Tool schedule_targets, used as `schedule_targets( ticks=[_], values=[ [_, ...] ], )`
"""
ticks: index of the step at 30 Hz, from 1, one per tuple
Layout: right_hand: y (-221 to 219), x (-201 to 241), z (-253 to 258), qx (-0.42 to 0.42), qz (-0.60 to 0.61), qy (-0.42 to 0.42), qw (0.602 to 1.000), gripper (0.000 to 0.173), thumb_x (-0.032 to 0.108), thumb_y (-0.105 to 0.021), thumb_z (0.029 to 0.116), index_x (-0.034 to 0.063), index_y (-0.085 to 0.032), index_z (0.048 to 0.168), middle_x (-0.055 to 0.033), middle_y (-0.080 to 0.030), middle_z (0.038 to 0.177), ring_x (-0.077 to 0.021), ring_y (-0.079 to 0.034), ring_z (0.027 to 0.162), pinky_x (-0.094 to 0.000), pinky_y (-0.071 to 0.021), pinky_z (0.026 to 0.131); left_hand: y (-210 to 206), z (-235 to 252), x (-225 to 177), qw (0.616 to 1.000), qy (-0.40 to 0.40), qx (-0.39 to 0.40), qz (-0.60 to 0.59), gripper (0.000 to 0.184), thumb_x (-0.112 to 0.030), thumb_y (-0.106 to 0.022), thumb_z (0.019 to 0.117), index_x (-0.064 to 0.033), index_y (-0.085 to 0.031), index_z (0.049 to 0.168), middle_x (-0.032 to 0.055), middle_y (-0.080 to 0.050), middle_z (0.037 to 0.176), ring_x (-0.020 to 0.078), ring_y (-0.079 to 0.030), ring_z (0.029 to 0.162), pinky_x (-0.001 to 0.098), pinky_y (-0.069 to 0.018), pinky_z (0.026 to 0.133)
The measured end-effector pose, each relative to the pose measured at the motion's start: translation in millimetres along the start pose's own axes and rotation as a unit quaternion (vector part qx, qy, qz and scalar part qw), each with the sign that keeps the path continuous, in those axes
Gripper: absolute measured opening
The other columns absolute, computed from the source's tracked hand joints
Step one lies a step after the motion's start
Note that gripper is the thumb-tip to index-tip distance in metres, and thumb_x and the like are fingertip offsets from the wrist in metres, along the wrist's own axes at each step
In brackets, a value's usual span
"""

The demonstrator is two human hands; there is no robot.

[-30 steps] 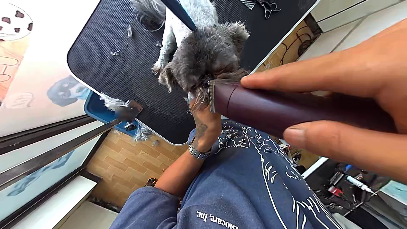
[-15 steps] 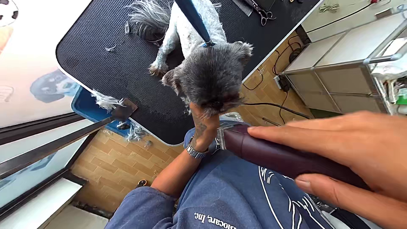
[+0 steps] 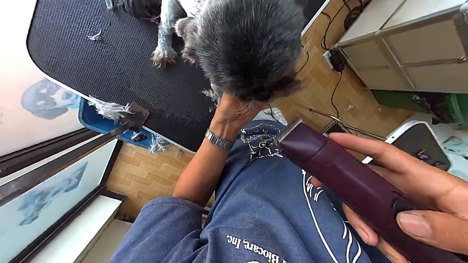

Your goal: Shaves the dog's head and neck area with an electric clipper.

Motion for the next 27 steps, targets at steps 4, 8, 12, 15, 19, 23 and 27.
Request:
schedule_targets(
  ticks=[4, 8, 12, 15, 19, 23, 27],
  values=[
    [-10, -1, 3, -0.040, 0.032, 0.036, 0.998, 0.078, 0.010, -0.057, 0.1008, 0.0306, -0.017, 0.165, -0.0157, -0.062, 0.123, -0.0179, -0.069, 0.074, -0.0302, -0.0629, 0.058, -6, -1, 7, 0.998, 0.028, -0.008, -0.052, 0.023, -0.019, -0.044, 0.1034, -0.0064, -0.064, 0.108, 0.0148, -0.070, 0.103, 0.0259, -0.070, 0.099, 0.0415, -0.0584, 0.091],
    [-17, -2, 2, -0.076, 0.034, 0.038, 0.996, 0.078, 0.010, -0.058, 0.1016, 0.0293, -0.016, 0.164, -0.0134, -0.062, 0.122, -0.0170, -0.069, 0.072, -0.0296, -0.0631, 0.058, -16, -14, 10, 0.993, 0.039, -0.011, -0.115, 0.034, -0.030, -0.043, 0.1039, -0.0091, -0.069, 0.100, 0.0103, -0.073, 0.097, 0.0224, -0.071, 0.097, 0.0394, -0.0592, 0.089],
    [-21, -6, 5, -0.094, 0.056, 0.052, 0.993, 0.076, 0.008, -0.056, 0.1026, 0.0257, -0.016, 0.165, -0.0142, -0.063, 0.122, -0.0184, -0.070, 0.073, -0.0310, -0.0642, 0.060, -15, -12, 16, 0.991, 0.056, 0.042, -0.110, 0.033, -0.033, -0.046, 0.1012, -0.0066, -0.066, 0.104, 0.0108, -0.070, 0.096, 0.0218, -0.069, 0.095, 0.0390, -0.0578, 0.087],
    [-21, -10, 7, -0.106, 0.085, 0.064, 0.989, 0.072, 0.010, -0.055, 0.1035, 0.0245, -0.019, 0.164, -0.0152, -0.064, 0.120, -0.0188, -0.070, 0.070, -0.0304, -0.0637, 0.057, -18, -20, 16, 0.994, 0.037, -0.002, -0.108, 0.028, -0.025, -0.047, 0.1021, -0.0100, -0.070, 0.096, 0.0078, -0.073, 0.091, 0.0183, -0.072, 0.091, 0.0365, -0.0601, 0.086],
    [-15, -12, 12, -0.123, 0.090, 0.119, 0.981, 0.056, 0.005, -0.056, 0.1011, 0.0147, -0.038, 0.153, -0.0115, -0.068, 0.111, -0.0134, -0.071, 0.067, -0.0261, -0.0631, 0.055, -21, -16, 17, 0.993, 0.035, -0.006, -0.113, 0.036, -0.032, -0.040, 0.1056, -0.0112, -0.069, 0.099, 0.0083, -0.072, 0.094, 0.0193, -0.072, 0.093, 0.0380, -0.0595, 0.086],
    [-19, -13, 12, -0.118, 0.116, 0.139, 0.976, 0.059, 0.002, -0.055, 0.1012, 0.0138, -0.035, 0.155, -0.0161, -0.067, 0.116, -0.0178, -0.071, 0.068, -0.0289, -0.0633, 0.055, -20, -17, 12, 0.994, 0.009, 0.007, -0.111, 0.023, -0.019, -0.051, 0.1015, -0.0097, -0.071, 0.095, 0.0060, -0.073, 0.090, 0.0138, -0.072, 0.090, 0.0310, -0.0584, 0.087],
    [-26, -10, 16, -0.126, 0.119, 0.148, 0.974, 0.058, 0.005, -0.053, 0.1016, 0.0176, -0.035, 0.155, -0.0119, -0.067, 0.115, -0.0139, -0.071, 0.069, -0.0260, -0.0630, 0.056, -21, -19, 13, 0.993, 0.016, -0.021, -0.116, 0.025, -0.015, -0.046, 0.1031, -0.0098, -0.069, 0.096, 0.0056, -0.072, 0.090, 0.0124, -0.071, 0.090, 0.0286, -0.0582, 0.085]
  ],
)
Point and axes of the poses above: each hand's wrist, its own z-axis towards the middle knuckle, its own y-axis out of the back of the hand, x = y × z, the point moved 9 cm from there along z, towards the middle knuckle
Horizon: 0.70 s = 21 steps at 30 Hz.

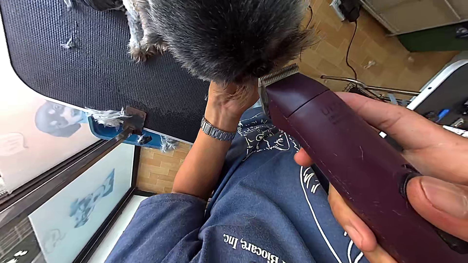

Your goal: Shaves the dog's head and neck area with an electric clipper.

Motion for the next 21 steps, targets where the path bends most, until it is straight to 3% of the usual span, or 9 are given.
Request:
schedule_targets(
  ticks=[2, 6, 9, 14, 18, 21],
  values=[
    [0, 1, -1, -0.009, -0.003, -0.004, 1.000, 0.058, 0.004, -0.052, 0.1023, 0.0176, -0.033, 0.156, -0.0141, -0.066, 0.118, -0.0153, -0.071, 0.067, -0.0272, -0.0629, 0.055, -5, 1, 2, 1.000, 0.010, 0.012, -0.003, 0.026, -0.013, -0.044, 0.1028, -0.0092, -0.070, 0.095, 0.0063, -0.073, 0.089, 0.0129, -0.071, 0.090, 0.0292, -0.0586, 0.085],
    [-3, 0, -6, -0.027, -0.003, -0.029, 0.999, 0.070, 0.007, -0.052, 0.1035, 0.0244, -0.019, 0.163, -0.0166, -0.063, 0.120, -0.0204, -0.070, 0.070, -0.0315, -0.0637, 0.055, -9, 1, 6, 0.999, 0.025, 0.019, -0.016, 0.025, -0.015, -0.047, 0.1029, -0.0083, -0.069, 0.096, 0.0071, -0.073, 0.090, 0.0137, -0.072, 0.090, 0.0301, -0.0590, 0.085],
    [-4, -1, -6, -0.034, -0.003, -0.018, 0.999, 0.070, 0.008, -0.053, 0.1040, 0.0248, -0.019, 0.163, -0.0170, -0.063, 0.119, -0.0215, -0.071, 0.070, -0.0331, -0.0644, 0.055, -4, 5, 11, 0.998, 0.052, 0.024, -0.007, 0.027, -0.021, -0.043, 0.1036, -0.0063, -0.066, 0.102, 0.0104, -0.070, 0.096, 0.0176, -0.069, 0.094, 0.0335, -0.0580, 0.087],
    [-3, 1, -12, -0.031, -0.034, -0.003, 0.999, 0.072, 0.008, -0.054, 0.1029, 0.0250, -0.018, 0.163, -0.0157, -0.063, 0.118, -0.0214, -0.071, 0.070, -0.0333, -0.0647, 0.055, -13, 0, 12, 0.999, 0.044, 0.024, -0.005, 0.030, -0.020, -0.044, 0.1041, -0.0101, -0.071, 0.092, 0.0066, -0.073, 0.087, 0.0135, -0.072, 0.085, 0.0312, -0.0603, 0.081],
    [-2, -2, -8, -0.010, -0.045, 0.008, 0.999, 0.065, 0.010, -0.053, 0.1025, 0.0220, -0.027, 0.160, -0.0146, -0.068, 0.106, -0.0195, -0.071, 0.066, -0.0299, -0.0634, 0.054, -2, 5, 12, 0.999, 0.046, 0.026, -0.005, 0.022, -0.018, -0.045, 0.1023, -0.0059, -0.064, 0.103, 0.0116, -0.070, 0.098, 0.0192, -0.069, 0.097, 0.0343, -0.0576, 0.088],
    [0, 0, -3, -0.014, -0.068, 0.017, 0.997, 0.063, 0.012, -0.053, 0.1024, 0.0242, -0.028, 0.159, -0.0130, -0.067, 0.112, -0.0184, -0.071, 0.066, -0.0289, -0.0633, 0.053, -13, 1, 14, 0.999, 0.037, 0.021, 0.010, 0.026, -0.016, -0.043, 0.1034, -0.0086, -0.067, 0.095, 0.0081, -0.071, 0.090, 0.0154, -0.071, 0.090, 0.0324, -0.0592, 0.084]
  ],
)
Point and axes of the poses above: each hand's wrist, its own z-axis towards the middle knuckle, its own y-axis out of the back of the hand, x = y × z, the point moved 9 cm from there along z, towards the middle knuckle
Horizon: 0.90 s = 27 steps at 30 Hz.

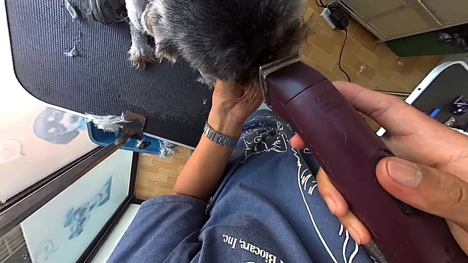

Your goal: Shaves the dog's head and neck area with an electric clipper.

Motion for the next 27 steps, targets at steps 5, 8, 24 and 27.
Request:
schedule_targets(
  ticks=[5, 8, 24, 27],
  values=[
    [1, 6, -9, -0.012, -0.013, 0.008, 1.000, 0.074, 0.008, -0.057, 0.1014, 0.0239, -0.019, 0.162, -0.0145, -0.064, 0.117, -0.0223, -0.072, 0.068, -0.0344, -0.0656, 0.055, -11, -3, 1, 0.999, -0.001, 0.039, 0.000, 0.034, -0.015, -0.039, 0.1048, -0.0096, -0.069, 0.091, 0.0060, -0.073, 0.085, 0.0120, -0.071, 0.083, 0.0298, -0.0597, 0.079],
    [2, 4, -9, -0.014, -0.017, -0.002, 1.000, 0.071, 0.010, -0.056, 0.1019, 0.0248, -0.021, 0.162, -0.0142, -0.065, 0.116, -0.0212, -0.072, 0.069, -0.0329, -0.0649, 0.055, -6, -3, 0, 1.000, 0.000, 0.015, 0.001, 0.031, -0.019, -0.042, 0.1051, -0.0111, -0.070, 0.093, 0.0062, -0.073, 0.088, 0.0132, -0.072, 0.087, 0.0305, -0.0597, 0.081],
    [-5, 2, 2, -0.036, -0.029, -0.026, 0.999, 0.063, 0.013, -0.048, 0.1044, 0.0273, -0.024, 0.161, -0.0151, -0.065, 0.116, -0.0201, -0.070, 0.066, -0.0307, -0.0629, 0.053, 9, 8, -2, 1.000, 0.002, -0.009, 0.008, 0.026, -0.017, -0.041, 0.1040, -0.0058, -0.065, 0.103, 0.0131, -0.070, 0.097, 0.0215, -0.070, 0.095, 0.0358, -0.0591, 0.087],
    [-3, -1, 1, -0.040, -0.031, -0.021, 0.999, 0.061, 0.015, -0.047, 0.1053, 0.0283, -0.024, 0.161, -0.0148, -0.064, 0.116, -0.0198, -0.071, 0.068, -0.0301, -0.0631, 0.054, 2, 2, -4, 0.998, -0.043, -0.022, 0.047, 0.028, -0.011, -0.043, 0.1046, -0.0124, -0.069, 0.096, 0.0052, -0.073, 0.090, 0.0125, -0.072, 0.089, 0.0282, -0.0597, 0.083]
  ],
)
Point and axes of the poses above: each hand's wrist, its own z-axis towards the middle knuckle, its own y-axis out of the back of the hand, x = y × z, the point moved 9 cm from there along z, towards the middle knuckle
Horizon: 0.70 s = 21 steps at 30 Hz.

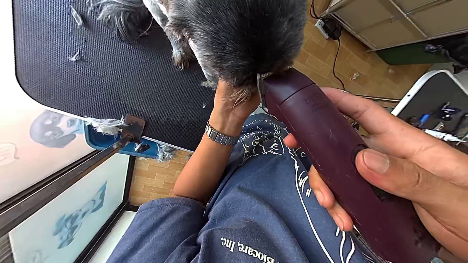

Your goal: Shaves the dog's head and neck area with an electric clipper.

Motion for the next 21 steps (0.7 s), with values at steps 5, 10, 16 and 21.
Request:
schedule_targets(
  ticks=[5, 10, 16, 21],
  values=[
    [10, -12, -14, -0.004, 0.022, -0.019, 1.000, 0.061, 0.017, -0.048, 0.1056, 0.0292, -0.026, 0.161, -0.0153, -0.063, 0.122, -0.0191, -0.070, 0.069, -0.0291, -0.0629, 0.055, -3, 2, 2, 0.999, -0.025, 0.003, 0.038, 0.027, -0.003, -0.045, 0.1008, -0.0149, -0.069, 0.095, 0.0026, -0.073, 0.089, 0.0108, -0.072, 0.089, 0.0278, -0.0592, 0.084],
    [16, -15, -17, -0.009, 0.057, 0.001, 0.998, 0.060, 0.017, -0.048, 0.1053, 0.0280, -0.026, 0.160, -0.0162, -0.063, 0.122, -0.0193, -0.071, 0.071, -0.0284, -0.0631, 0.057, -9, 7, 10, 0.999, -0.018, 0.026, 0.037, 0.023, -0.006, -0.048, 0.1011, -0.0134, -0.070, 0.098, 0.0047, -0.074, 0.091, 0.0126, -0.073, 0.090, 0.0298, -0.0598, 0.086],
    [20, -12, -9, -0.026, 0.060, 0.038, 0.997, 0.056, 0.019, -0.047, 0.1064, 0.0256, -0.028, 0.159, -0.0162, -0.064, 0.118, -0.0197, -0.071, 0.070, -0.0280, -0.0628, 0.056, -13, 13, 18, 0.999, 0.009, 0.040, 0.022, 0.020, -0.013, -0.050, 0.1022, -0.0106, -0.069, 0.099, 0.0071, -0.074, 0.093, 0.0148, -0.072, 0.093, 0.0312, -0.0597, 0.086],
    [19, -12, -10, -0.018, 0.065, 0.061, 0.996, 0.061, 0.019, -0.050, 0.1051, 0.0263, -0.024, 0.160, -0.0153, -0.062, 0.121, -0.0199, -0.071, 0.071, -0.0289, -0.0632, 0.056, -11, 20, 19, 0.999, 0.015, 0.031, 0.028, 0.020, -0.014, -0.047, 0.1013, -0.0085, -0.066, 0.097, 0.0091, -0.072, 0.091, 0.0178, -0.071, 0.092, 0.0350, -0.0592, 0.087]
  ],
)
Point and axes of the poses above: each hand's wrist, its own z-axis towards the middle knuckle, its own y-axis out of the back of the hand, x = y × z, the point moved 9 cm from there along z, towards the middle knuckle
